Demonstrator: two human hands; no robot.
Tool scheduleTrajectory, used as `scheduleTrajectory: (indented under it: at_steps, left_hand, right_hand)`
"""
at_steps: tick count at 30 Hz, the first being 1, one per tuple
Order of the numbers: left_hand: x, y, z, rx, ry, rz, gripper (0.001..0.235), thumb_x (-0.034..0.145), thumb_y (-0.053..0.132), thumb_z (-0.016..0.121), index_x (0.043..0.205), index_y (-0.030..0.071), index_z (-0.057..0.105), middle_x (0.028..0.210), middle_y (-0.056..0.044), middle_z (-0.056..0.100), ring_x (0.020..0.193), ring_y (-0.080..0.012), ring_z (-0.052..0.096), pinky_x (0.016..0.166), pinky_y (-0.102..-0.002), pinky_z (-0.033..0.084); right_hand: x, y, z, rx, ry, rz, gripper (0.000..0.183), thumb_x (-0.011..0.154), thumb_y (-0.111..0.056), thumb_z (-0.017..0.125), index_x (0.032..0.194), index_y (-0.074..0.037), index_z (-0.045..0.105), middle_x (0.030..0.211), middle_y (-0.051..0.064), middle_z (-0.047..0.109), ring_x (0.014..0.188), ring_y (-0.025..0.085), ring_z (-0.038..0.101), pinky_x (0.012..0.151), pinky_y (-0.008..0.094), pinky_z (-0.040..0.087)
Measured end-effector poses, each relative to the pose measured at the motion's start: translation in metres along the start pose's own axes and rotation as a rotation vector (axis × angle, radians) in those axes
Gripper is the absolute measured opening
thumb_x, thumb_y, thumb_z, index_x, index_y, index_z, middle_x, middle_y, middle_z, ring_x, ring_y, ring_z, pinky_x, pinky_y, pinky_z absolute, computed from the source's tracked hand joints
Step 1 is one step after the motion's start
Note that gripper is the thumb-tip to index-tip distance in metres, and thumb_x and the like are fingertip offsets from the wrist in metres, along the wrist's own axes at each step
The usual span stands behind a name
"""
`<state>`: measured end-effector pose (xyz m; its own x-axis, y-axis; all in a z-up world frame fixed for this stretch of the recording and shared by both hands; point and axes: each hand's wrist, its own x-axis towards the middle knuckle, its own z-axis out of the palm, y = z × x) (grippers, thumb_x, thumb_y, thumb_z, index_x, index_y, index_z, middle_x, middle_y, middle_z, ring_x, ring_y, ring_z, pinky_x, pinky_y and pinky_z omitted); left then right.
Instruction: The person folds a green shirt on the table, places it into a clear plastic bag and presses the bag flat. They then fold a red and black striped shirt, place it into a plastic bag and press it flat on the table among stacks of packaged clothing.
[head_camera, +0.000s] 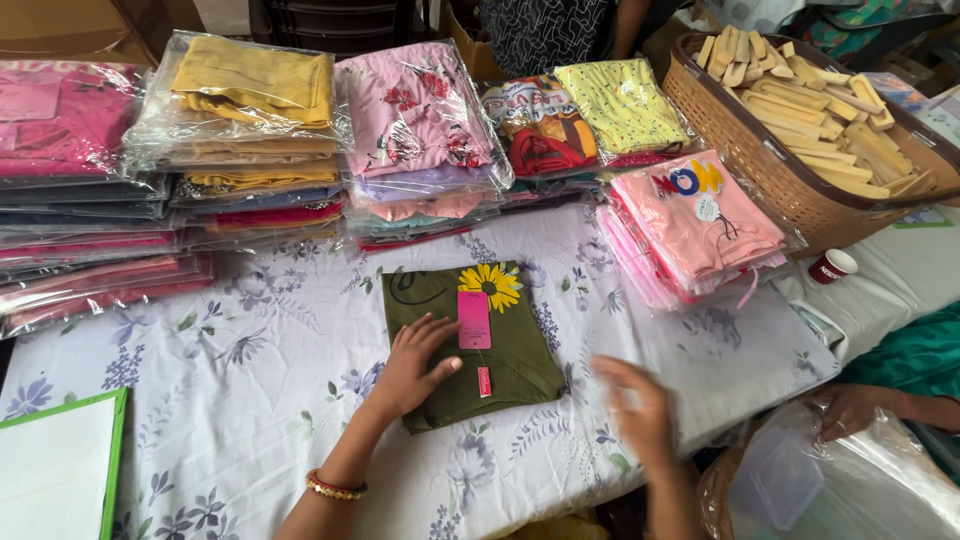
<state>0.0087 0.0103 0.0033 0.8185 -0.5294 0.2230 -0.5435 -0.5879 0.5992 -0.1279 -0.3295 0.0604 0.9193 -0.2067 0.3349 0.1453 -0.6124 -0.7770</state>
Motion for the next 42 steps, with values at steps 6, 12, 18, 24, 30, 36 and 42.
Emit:
scheduleTrajectory:
  at_steps: [6, 12, 18, 24, 30, 36, 42]
  left_hand:
    - [-0.019, 0.019, -0.059, -1.113, -0.021, 0.004, 0.074, 0.098, 0.052, 0.045, 0.163, 0.021, 0.031, 0.149, -0.018, 0.058, 0.141, -0.0312, 0.054, 0.117, -0.046, 0.039]
    - [-0.026, -0.022, -0.022, -1.055, 0.133, -0.337, 0.087, 0.088, 0.0, 0.068, 0.16, 0.025, 0.025, 0.126, -0.018, 0.066, 0.103, -0.0245, 0.068, 0.085, -0.035, 0.059]
    - [-0.026, -0.065, -0.063, -0.599, 0.223, -0.454, 0.092, 0.082, -0.008, 0.066, 0.159, 0.023, 0.027, 0.089, -0.013, 0.078, 0.07, -0.019, 0.076, 0.066, -0.032, 0.062]
    - [-0.038, -0.144, -0.145, 0.009, 0.184, -0.608, 0.098, 0.083, -0.007, 0.068, 0.166, 0.025, 0.027, 0.097, -0.013, 0.077, 0.08, -0.0305, 0.074, 0.071, -0.044, 0.059]
    - [-0.027, -0.098, -0.144, 0.44, 0.45, -0.527, 0.078, 0.087, 0.029, 0.082, 0.155, 0.023, 0.044, 0.128, -0.014, 0.063, 0.12, -0.0325, 0.06, 0.109, -0.053, 0.043]
    - [-0.019, -0.035, -0.056, 0.452, -0.099, -0.323, 0.079, 0.083, 0.057, 0.07, 0.151, 0.035, 0.038, 0.161, -0.005, 0.029, 0.152, -0.0307, 0.018, 0.118, -0.067, 0.012]
    - [-0.034, -0.048, -0.033, 0.293, -0.106, -0.223, 0.082, 0.087, 0.063, 0.061, 0.156, 0.033, 0.03, 0.166, -0.005, 0.021, 0.154, -0.0301, 0.012, 0.117, -0.067, 0.007]
  right_hand:
    - [0.015, -0.124, 0.098, 0.073, -0.541, -0.22, 0.059, 0.09, -0.011, 0.069, 0.147, -0.01, 0.054, 0.133, 0.014, 0.069, 0.117, 0.026, 0.069, 0.097, 0.038, 0.055]
    - [0.004, -0.128, 0.126, 0.122, -0.579, -0.501, 0.057, 0.088, -0.011, 0.076, 0.142, -0.006, 0.057, 0.137, 0.017, 0.067, 0.126, 0.036, 0.062, 0.106, 0.042, 0.048]
    - [0.005, -0.058, 0.089, 0.068, -0.172, -0.223, 0.035, 0.088, -0.009, 0.074, 0.123, -0.01, 0.074, 0.119, 0.006, 0.078, 0.108, 0.02, 0.073, 0.095, 0.035, 0.056]
    - [0.025, 0.017, 0.04, 0.063, 0.063, 0.101, 0.033, 0.09, -0.007, 0.069, 0.122, -0.009, 0.072, 0.115, 0.007, 0.079, 0.106, 0.016, 0.076, 0.086, 0.031, 0.059]
    - [0.046, 0.052, 0.06, -0.06, -0.17, 0.135, 0.068, 0.086, -0.011, 0.079, 0.147, -0.014, 0.05, 0.133, 0.017, 0.066, 0.118, 0.025, 0.065, 0.093, 0.037, 0.054]
    - [0.069, 0.005, 0.094, -0.105, -0.253, 0.235, 0.087, 0.08, -0.021, 0.079, 0.155, -0.023, 0.035, 0.133, 0.017, 0.066, 0.111, 0.029, 0.072, 0.093, 0.037, 0.056]
    - [0.083, 0.045, 0.103, 0.223, -0.373, 0.205, 0.079, 0.088, -0.013, 0.081, 0.155, -0.017, 0.04, 0.138, 0.015, 0.065, 0.123, 0.024, 0.063, 0.101, 0.036, 0.05]
